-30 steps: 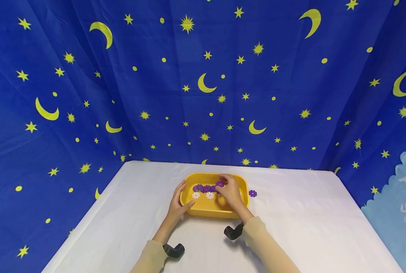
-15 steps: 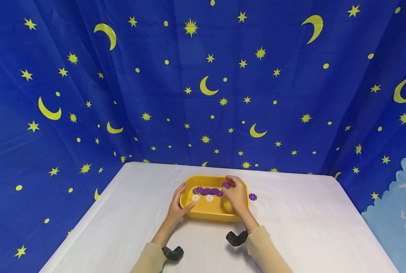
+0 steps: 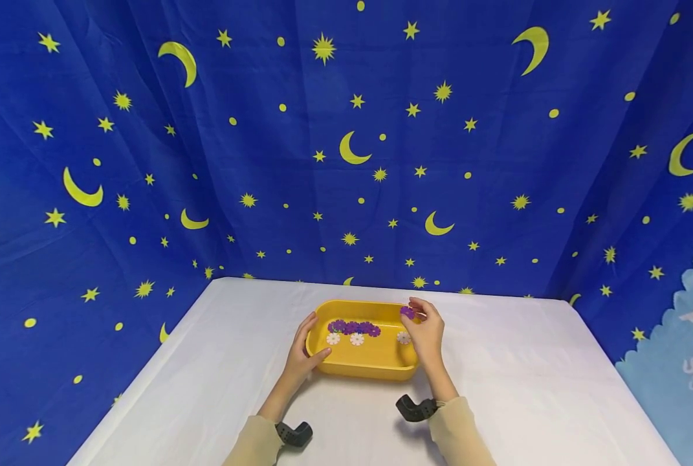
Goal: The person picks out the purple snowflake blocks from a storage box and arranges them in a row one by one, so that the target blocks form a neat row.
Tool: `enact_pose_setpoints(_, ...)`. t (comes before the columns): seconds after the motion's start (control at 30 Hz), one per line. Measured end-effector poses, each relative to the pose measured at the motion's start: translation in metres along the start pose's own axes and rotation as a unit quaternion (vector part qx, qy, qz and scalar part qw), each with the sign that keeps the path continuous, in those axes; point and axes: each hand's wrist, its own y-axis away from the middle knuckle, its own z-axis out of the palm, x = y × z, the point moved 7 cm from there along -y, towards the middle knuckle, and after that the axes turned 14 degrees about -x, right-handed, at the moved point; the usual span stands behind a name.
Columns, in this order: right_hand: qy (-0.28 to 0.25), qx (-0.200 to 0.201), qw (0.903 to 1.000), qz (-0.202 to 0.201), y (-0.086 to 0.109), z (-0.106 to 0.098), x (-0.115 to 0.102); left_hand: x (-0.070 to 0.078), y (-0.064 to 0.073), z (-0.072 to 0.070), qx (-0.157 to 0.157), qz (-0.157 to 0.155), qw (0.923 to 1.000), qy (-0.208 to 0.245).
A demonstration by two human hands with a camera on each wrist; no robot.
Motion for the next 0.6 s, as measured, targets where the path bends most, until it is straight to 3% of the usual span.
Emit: enact_pose_setpoints(0.6, 0.015, 0.068, 0.9969, 0.036, 0.003, -0.039, 0.025, 0.002, 0.001, 0.001, -0.003, -0.006, 1.0, 0.001)
